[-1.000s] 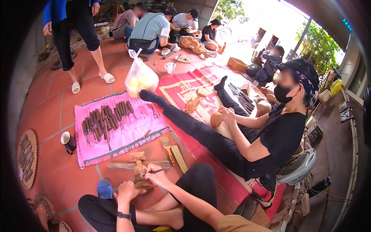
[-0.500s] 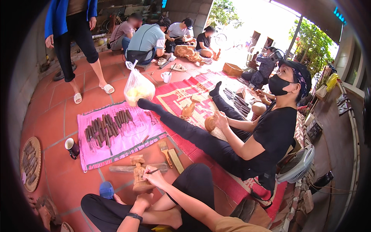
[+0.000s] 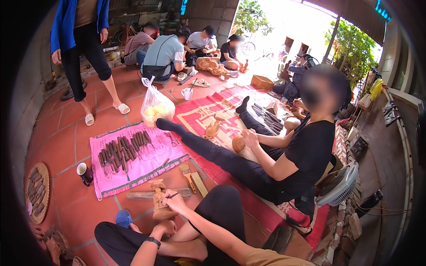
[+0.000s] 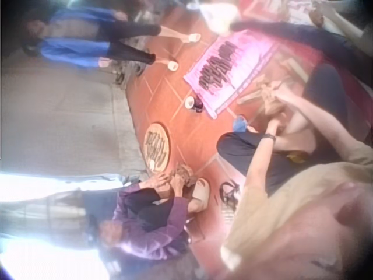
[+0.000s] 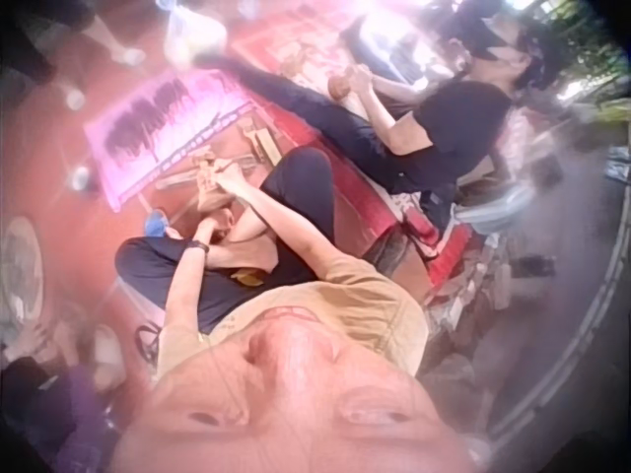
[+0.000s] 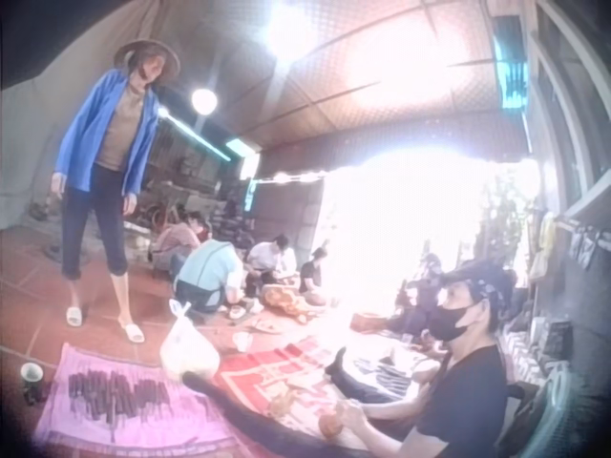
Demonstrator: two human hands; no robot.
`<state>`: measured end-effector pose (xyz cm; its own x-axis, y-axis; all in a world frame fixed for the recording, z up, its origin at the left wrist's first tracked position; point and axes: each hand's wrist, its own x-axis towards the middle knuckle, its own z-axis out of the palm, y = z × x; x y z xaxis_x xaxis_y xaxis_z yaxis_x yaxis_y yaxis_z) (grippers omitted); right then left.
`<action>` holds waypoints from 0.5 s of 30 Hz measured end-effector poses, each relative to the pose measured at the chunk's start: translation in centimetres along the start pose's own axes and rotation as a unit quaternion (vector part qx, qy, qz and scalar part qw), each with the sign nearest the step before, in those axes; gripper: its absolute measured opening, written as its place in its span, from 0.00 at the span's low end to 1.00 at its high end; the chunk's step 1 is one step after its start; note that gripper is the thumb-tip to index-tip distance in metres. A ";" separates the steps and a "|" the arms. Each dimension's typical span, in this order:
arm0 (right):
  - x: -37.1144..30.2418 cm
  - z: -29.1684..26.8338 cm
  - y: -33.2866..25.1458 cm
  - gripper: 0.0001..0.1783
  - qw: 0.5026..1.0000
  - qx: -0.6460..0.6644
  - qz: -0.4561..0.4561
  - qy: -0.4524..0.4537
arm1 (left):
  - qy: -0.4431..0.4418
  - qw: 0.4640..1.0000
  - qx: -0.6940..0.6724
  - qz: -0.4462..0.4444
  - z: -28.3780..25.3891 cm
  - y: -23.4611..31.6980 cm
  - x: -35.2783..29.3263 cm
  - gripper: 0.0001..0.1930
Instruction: The person sits on the floor and carves a small wooden block using a knife and a sanding block. They alternate between cutting and smoothing the wood while other people work nearby.
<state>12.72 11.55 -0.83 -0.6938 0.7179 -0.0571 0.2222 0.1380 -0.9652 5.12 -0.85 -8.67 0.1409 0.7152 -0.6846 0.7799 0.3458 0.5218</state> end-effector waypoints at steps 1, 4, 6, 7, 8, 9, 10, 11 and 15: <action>-0.1 0.2 -0.3 0.05 1.000 0.001 -0.003 -0.004 | 0.007 1.000 0.011 0.018 0.1 -0.4 0.1 0.14; -0.5 0.8 -1.1 0.05 1.000 0.000 -0.012 -0.012 | 0.039 0.996 0.022 0.080 0.8 -1.6 0.8 0.14; -0.5 1.7 -1.5 0.06 1.000 -0.005 -0.018 -0.012 | 0.075 0.989 0.001 0.130 1.3 -2.7 1.1 0.14; -0.4 1.6 -1.0 0.06 1.000 -0.009 -0.021 -0.003 | 0.056 0.992 -0.034 0.112 1.0 -1.8 0.9 0.14; -0.3 1.4 -0.2 0.07 1.000 -0.014 -0.026 0.007 | 0.037 0.993 -0.067 0.095 0.3 -0.1 0.1 0.15; -0.1 1.0 0.5 0.07 0.999 -0.019 -0.030 0.016 | 0.018 0.992 -0.100 0.078 -0.2 1.1 -0.3 0.15; 0.1 1.3 0.4 0.07 0.999 -0.018 -0.028 0.010 | 0.026 0.990 -0.112 0.081 0.1 0.7 -0.4 0.16; 0.2 1.3 0.4 0.06 1.000 -0.016 -0.026 0.005 | 0.034 0.988 -0.124 0.085 0.3 0.3 -0.1 0.17; -0.3 1.8 -0.8 0.06 0.999 -0.041 -0.016 -0.012 | 0.053 0.984 -0.141 0.096 1.4 -1.4 0.8 0.17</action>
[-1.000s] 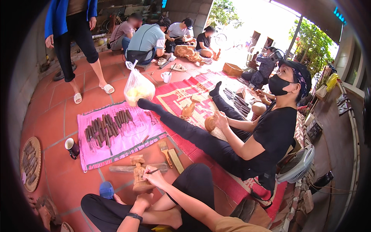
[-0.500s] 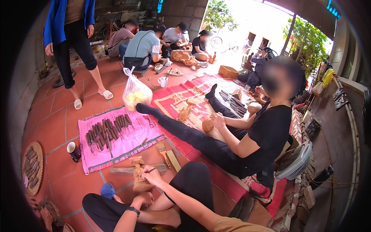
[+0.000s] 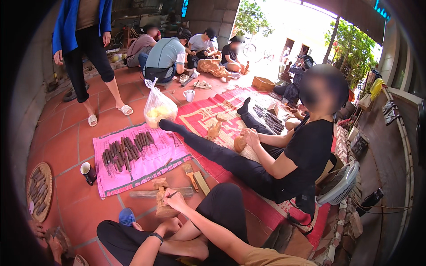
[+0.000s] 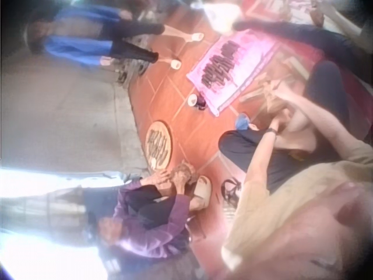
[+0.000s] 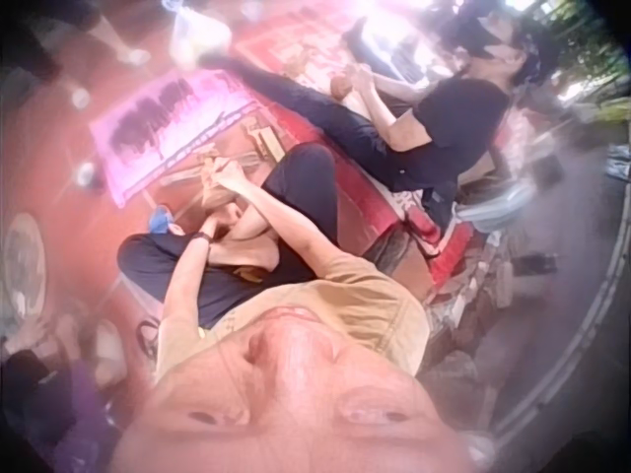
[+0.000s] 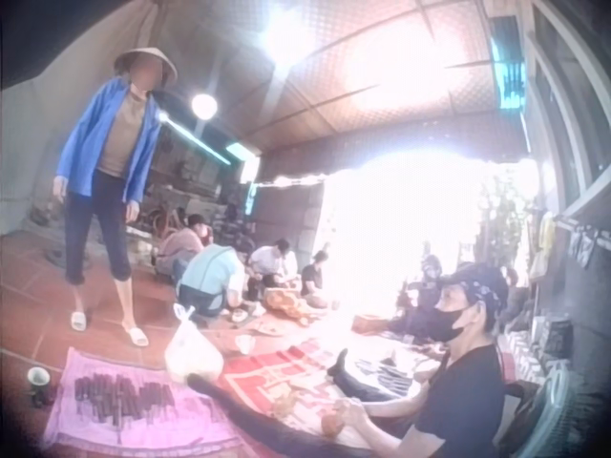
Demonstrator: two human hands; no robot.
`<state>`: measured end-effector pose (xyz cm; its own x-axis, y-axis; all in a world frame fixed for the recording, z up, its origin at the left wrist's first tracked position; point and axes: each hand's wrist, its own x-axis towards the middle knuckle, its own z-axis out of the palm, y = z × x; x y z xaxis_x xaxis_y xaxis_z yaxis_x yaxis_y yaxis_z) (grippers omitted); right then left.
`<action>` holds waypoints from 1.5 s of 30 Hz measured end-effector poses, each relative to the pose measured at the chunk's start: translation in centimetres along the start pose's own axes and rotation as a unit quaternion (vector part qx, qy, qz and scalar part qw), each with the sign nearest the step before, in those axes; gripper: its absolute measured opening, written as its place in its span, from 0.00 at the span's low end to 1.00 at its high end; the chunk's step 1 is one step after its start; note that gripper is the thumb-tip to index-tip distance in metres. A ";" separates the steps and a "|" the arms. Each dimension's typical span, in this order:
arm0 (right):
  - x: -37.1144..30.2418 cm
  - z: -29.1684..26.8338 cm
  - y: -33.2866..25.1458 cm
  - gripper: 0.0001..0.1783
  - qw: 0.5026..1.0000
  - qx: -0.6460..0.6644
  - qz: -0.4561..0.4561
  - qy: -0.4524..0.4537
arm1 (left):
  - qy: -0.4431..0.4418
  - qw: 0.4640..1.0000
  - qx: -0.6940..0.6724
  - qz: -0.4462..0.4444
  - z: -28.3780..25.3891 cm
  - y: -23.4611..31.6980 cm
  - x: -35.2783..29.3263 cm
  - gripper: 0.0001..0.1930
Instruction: The person sits on the floor and carves a small wooden block using a knife and a sanding block. They alternate between cutting and smoothing the wood while other people work nearby.
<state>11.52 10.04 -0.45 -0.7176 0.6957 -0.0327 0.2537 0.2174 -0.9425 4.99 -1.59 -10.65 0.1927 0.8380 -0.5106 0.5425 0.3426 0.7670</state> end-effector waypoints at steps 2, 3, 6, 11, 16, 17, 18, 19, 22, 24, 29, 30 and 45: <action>-0.5 -0.3 -0.3 0.07 1.000 -0.007 0.000 0.008 | 0.053 0.997 0.027 0.042 0.4 0.4 0.3 0.17; -0.6 -0.5 -0.5 0.07 1.000 -0.011 0.001 0.012 | 0.079 0.994 0.040 0.063 0.6 0.6 0.5 0.17; -0.4 -0.5 0.1 0.08 1.000 0.022 0.008 0.003 | -0.013 0.999 -0.032 -0.005 0.6 -0.3 1.7 0.18; -1.0 -1.0 -0.8 0.07 0.998 0.065 0.011 -0.010 | -0.050 0.996 -0.063 -0.044 0.4 -1.1 1.4 0.19; -0.2 -1.3 1.0 0.08 0.993 0.109 -0.011 -0.036 | 0.040 0.989 0.143 -0.019 0.0 1.7 0.2 0.14; 0.0 -1.7 1.4 0.08 0.989 0.139 0.005 -0.041 | 0.086 0.988 0.128 -0.026 0.1 3.5 -0.7 0.13; 0.3 -2.0 2.4 0.07 0.984 0.170 0.021 -0.046 | 0.130 0.985 0.113 -0.032 -0.1 5.9 -1.8 0.12; 0.5 -1.9 2.7 0.07 0.977 0.202 0.038 -0.057 | 0.177 0.979 0.095 -0.044 -0.3 6.9 -2.6 0.11; 1.1 -1.9 2.8 0.06 0.977 0.204 0.008 -0.053 | 0.123 0.989 -0.048 0.070 -2.6 6.4 -3.6 0.09; 1.3 -2.2 2.5 0.04 0.979 0.198 0.005 -0.048 | 0.083 0.978 -0.179 0.063 -5.2 9.2 -6.2 0.07; 2.3 -2.4 3.8 0.03 0.965 0.254 0.056 -0.018 | 0.465 0.863 -0.184 0.073 -9.2 8.2 -8.2 0.13; 2.4 -2.6 3.5 0.03 0.961 0.268 0.061 -0.010 | 0.466 0.870 -0.162 0.015 -9.8 7.0 -8.4 0.30; 3.3 -3.0 2.5 0.05 0.969 0.239 0.035 -0.048 | 0.354 0.928 -0.046 -0.110 -9.2 7.7 -5.6 0.56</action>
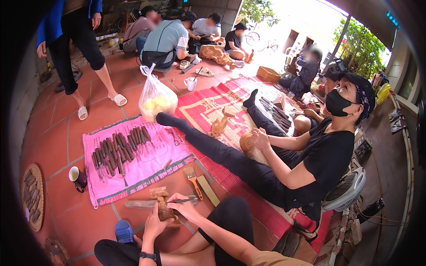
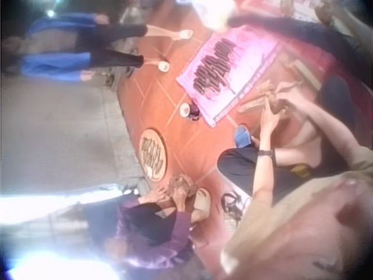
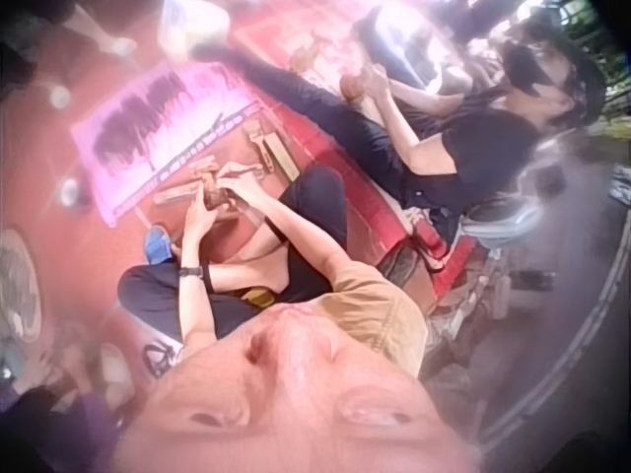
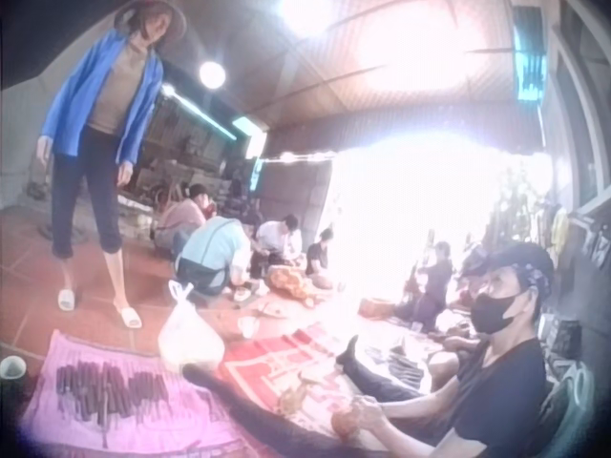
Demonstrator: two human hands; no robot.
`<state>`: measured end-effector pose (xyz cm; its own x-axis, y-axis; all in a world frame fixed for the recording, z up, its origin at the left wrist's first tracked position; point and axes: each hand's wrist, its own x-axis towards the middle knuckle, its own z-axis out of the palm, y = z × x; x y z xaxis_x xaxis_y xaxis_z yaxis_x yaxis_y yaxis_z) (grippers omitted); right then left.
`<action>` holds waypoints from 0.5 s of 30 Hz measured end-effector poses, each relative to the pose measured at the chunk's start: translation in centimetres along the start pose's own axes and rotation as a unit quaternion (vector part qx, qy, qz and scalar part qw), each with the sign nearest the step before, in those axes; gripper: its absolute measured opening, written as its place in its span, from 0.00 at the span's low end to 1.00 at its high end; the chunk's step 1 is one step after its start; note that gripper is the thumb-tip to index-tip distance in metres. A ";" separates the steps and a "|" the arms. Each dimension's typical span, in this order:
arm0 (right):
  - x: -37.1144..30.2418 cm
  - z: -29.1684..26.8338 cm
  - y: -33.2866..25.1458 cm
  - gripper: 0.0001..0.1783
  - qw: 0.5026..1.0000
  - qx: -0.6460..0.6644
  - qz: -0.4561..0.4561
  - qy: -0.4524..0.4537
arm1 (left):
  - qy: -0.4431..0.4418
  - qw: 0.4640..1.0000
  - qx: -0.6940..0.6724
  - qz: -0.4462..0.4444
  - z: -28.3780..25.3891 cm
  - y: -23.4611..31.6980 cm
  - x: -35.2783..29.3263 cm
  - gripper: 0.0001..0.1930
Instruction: The person sits on the floor and carves a small wooden block using a knife and a sanding block. They alternate between cutting and smoothing the wood while other people work nearby.
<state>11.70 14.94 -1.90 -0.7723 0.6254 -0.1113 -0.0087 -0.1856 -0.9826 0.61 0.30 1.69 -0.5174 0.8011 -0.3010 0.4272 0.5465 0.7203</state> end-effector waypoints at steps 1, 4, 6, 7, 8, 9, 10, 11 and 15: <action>0.1 0.1 0.0 0.06 1.000 -0.015 0.007 -0.003 | 0.012 1.000 0.000 0.004 0.2 -0.3 0.1 0.54; 0.2 0.3 0.0 0.06 1.000 -0.026 0.014 -0.006 | 0.026 1.000 0.002 0.008 0.0 -0.5 0.4 0.51; 0.1 0.3 0.0 0.06 1.000 -0.021 0.012 -0.006 | 0.031 0.999 0.003 0.013 0.0 -0.5 0.4 0.49; 0.0 0.4 -0.2 0.06 1.000 -0.018 0.009 -0.007 | 0.038 0.999 0.004 0.019 0.0 -0.7 0.4 0.48; 0.0 0.4 -0.4 0.06 1.000 -0.014 0.007 -0.009 | 0.045 0.999 0.004 0.025 0.1 -0.9 0.3 0.47; -0.1 0.4 -0.2 0.06 1.000 -0.013 0.006 -0.008 | 0.042 0.999 0.004 0.022 0.2 -1.3 0.4 0.46; -0.1 0.4 -0.2 0.06 1.000 -0.011 0.005 -0.007 | 0.040 0.999 0.003 0.021 0.4 -1.8 0.7 0.45; -0.2 0.4 -0.2 0.06 1.000 -0.010 0.005 -0.006 | 0.038 0.999 0.003 0.019 0.5 -2.2 0.9 0.45; -0.3 0.3 -0.7 0.05 1.000 -0.012 0.018 -0.008 | 0.016 0.996 -0.086 -0.009 0.4 -2.9 1.4 0.40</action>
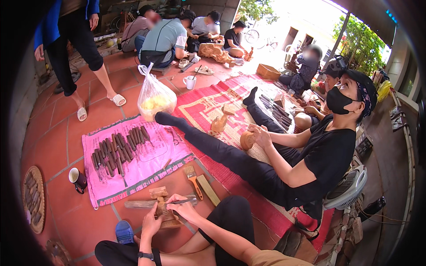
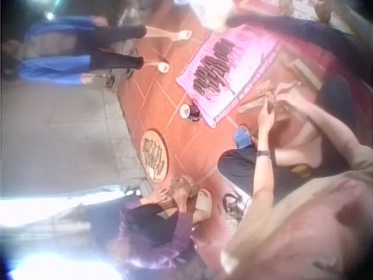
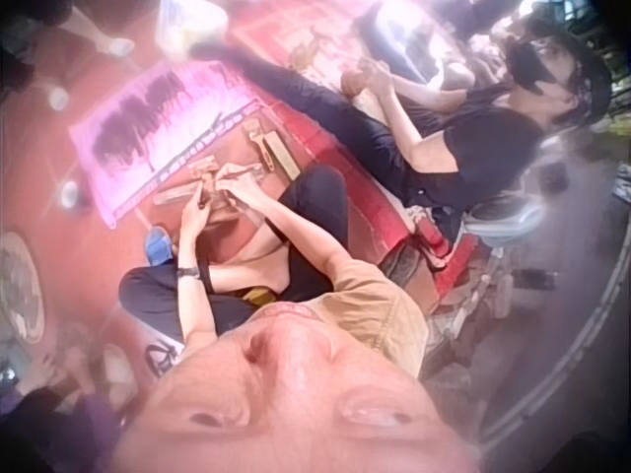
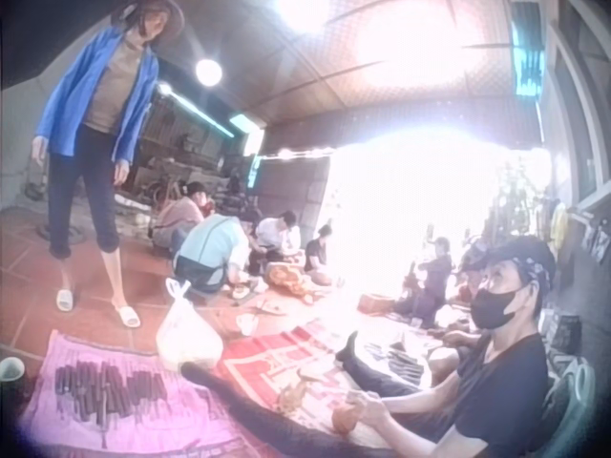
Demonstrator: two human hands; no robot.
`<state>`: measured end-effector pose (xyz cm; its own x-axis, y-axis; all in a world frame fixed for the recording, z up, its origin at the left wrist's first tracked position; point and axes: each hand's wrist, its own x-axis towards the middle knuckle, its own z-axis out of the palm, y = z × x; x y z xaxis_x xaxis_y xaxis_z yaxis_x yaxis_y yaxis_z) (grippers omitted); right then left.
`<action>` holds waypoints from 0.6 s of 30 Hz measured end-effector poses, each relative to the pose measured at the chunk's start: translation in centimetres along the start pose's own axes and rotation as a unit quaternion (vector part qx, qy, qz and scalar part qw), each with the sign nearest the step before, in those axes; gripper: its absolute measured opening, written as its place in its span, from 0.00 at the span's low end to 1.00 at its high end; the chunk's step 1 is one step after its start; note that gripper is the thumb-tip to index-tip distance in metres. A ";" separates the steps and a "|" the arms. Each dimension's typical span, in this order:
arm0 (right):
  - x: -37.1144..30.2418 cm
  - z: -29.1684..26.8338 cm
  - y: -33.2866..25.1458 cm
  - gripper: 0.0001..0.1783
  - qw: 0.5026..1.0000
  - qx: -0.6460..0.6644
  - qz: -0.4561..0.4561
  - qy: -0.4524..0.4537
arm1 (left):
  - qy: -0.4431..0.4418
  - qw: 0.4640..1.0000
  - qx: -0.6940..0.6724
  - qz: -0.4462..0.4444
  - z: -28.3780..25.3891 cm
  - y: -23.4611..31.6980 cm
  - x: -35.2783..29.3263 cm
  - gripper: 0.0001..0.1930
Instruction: The person sits on the floor and carves a small wooden block using a knife and a sanding block. They alternate between cutting and smoothing the wood while other people work nearby.
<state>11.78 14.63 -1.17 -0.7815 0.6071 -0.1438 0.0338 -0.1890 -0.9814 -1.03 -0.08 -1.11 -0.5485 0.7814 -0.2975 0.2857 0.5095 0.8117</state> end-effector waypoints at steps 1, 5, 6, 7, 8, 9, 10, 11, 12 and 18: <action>0.1 -0.1 0.0 0.04 1.000 -0.001 0.008 -0.003 | 0.006 1.000 -0.009 -0.018 0.2 -0.1 0.2 0.39; 0.5 -0.2 1.3 0.03 0.999 0.018 -0.041 0.021 | 0.059 0.998 0.028 0.012 1.3 0.4 0.4 0.38; 0.6 -0.4 1.6 0.03 0.998 0.019 -0.049 0.023 | 0.053 0.998 0.025 0.012 1.4 0.3 0.6 0.38; 0.5 -0.2 1.6 0.04 0.998 0.020 -0.056 0.023 | 0.049 0.999 0.022 0.010 1.3 -0.1 0.7 0.39; 0.6 -0.1 1.5 0.04 0.997 0.021 -0.064 0.022 | 0.046 0.999 0.019 0.007 1.1 -0.4 0.8 0.39; 0.8 -0.1 1.3 0.04 0.998 0.019 -0.050 0.012 | 0.041 0.999 -0.010 0.023 0.9 -0.8 1.1 0.39; 0.8 0.0 1.2 0.05 0.999 0.019 -0.032 -0.001 | 0.038 0.998 -0.039 0.034 0.7 -1.5 1.2 0.39; 0.5 0.2 1.6 0.05 1.000 0.023 -0.005 -0.015 | 0.032 0.997 -0.067 0.036 0.7 -2.4 0.7 0.39; 1.0 -0.2 2.2 0.06 0.999 0.013 -0.050 -0.011 | 0.013 0.997 -0.061 0.053 0.7 -2.6 1.5 0.40; 0.4 -0.7 1.0 0.08 0.997 0.061 -0.030 0.022 | -0.036 0.998 -0.052 0.020 0.4 -1.7 1.3 0.45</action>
<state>11.94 15.29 -2.31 -0.7518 0.6528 -0.0931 -0.0902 -0.2416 -0.9662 -1.87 0.19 -3.10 -0.4794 0.8265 -0.2952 0.2211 0.4392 0.8707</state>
